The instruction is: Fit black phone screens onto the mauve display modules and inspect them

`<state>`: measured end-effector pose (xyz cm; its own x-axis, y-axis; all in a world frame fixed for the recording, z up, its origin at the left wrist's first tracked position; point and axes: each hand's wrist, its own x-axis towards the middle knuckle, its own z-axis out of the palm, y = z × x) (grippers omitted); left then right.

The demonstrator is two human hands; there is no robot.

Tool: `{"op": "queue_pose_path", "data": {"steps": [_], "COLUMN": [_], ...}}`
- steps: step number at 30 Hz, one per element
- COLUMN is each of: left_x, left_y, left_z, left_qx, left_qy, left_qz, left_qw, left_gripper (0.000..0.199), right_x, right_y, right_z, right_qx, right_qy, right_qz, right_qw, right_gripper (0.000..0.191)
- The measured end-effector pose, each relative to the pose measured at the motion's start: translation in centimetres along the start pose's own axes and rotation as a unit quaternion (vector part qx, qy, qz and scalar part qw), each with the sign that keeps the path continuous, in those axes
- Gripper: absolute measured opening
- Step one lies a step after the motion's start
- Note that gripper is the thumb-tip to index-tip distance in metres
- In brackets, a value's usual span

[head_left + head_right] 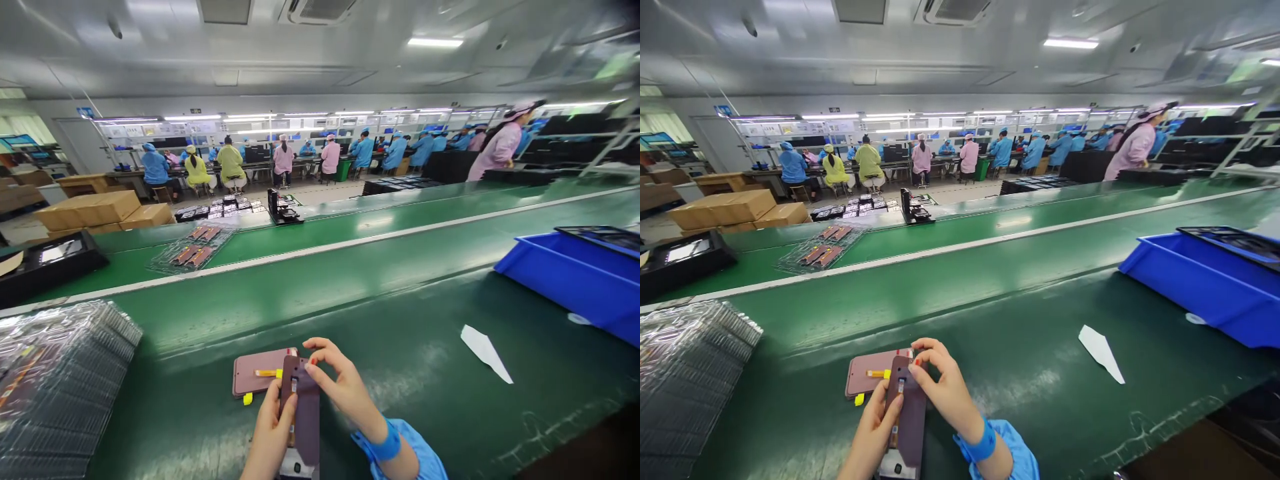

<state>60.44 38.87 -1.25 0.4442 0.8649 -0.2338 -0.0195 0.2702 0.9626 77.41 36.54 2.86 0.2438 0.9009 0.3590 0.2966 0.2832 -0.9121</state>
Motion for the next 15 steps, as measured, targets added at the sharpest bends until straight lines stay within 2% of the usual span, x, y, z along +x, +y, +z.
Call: {"op": "queue_pose_path", "data": {"steps": [2,4,7,11,15], "left_x": [-0.3,-0.4,-0.4,-0.3,-0.5], "left_y": [-0.2,-0.6,-1.2,-1.3,-0.8], "left_z": [0.1,0.2,0.1,-0.2,-0.4], "left_qx": [-0.001,0.004,0.009,0.052,0.089], "left_qy": [-0.039,-0.064,-0.057,-0.061,-0.062], "left_qz": [-0.024,-0.02,-0.012,-0.007,0.057], "left_qw": [0.999,0.998,0.998,0.997,0.993], "left_gripper": [0.066,0.065,0.068,0.07,0.057], "right_x": [0.7,1.2,1.4,1.1,0.7], "right_y": [0.9,1.6,1.8,1.4,1.0], "right_z": [0.1,0.2,0.1,-0.5,-0.9], "right_qx": [-0.018,-0.036,-0.057,-0.078,-0.091], "right_qy": [-0.001,-0.001,-0.013,-0.053,-0.062], "right_qz": [0.015,0.017,0.01,-0.021,-0.047], "right_qw": [1.0,0.999,0.998,0.995,0.993], "right_gripper": [0.018,0.017,0.012,0.014,0.016]}}
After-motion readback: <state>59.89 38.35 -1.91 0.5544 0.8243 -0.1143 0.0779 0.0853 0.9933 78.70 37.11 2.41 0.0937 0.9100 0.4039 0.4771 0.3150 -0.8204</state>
